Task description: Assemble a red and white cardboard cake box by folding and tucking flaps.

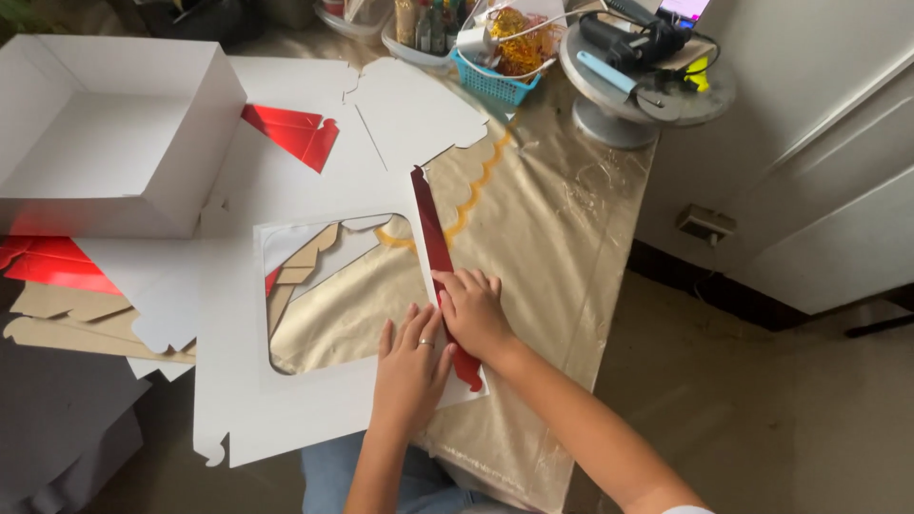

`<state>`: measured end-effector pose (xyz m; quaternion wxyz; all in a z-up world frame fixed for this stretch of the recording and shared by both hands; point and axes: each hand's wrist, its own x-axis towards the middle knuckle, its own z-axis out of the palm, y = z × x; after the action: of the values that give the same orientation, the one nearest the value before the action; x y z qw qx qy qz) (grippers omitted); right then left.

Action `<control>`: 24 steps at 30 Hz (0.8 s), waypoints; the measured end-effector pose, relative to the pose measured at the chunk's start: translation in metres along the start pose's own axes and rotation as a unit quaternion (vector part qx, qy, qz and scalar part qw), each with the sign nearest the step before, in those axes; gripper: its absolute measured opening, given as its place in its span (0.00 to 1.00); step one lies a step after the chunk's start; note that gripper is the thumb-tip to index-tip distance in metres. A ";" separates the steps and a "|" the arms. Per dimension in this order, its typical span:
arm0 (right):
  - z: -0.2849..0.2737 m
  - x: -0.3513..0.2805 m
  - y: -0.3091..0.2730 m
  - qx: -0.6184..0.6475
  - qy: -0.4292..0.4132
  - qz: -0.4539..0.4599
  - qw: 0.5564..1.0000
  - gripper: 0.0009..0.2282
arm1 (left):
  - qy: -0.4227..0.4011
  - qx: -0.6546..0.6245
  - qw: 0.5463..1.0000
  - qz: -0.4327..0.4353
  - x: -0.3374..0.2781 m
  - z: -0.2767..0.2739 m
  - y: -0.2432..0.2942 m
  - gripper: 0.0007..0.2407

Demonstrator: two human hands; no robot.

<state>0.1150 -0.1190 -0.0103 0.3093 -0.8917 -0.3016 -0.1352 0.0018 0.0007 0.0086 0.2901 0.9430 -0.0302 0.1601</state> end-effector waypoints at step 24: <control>-0.007 0.005 0.078 0.554 -0.013 0.156 0.818 0.13 | -0.033 -0.016 0.999 0.025 -0.001 -0.004 -0.004 0.30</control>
<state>0.1666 -0.1702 -0.0397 0.7638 -0.6069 -0.1868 0.1158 0.0004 0.0067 0.0093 0.3003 0.9418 -0.0655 0.1359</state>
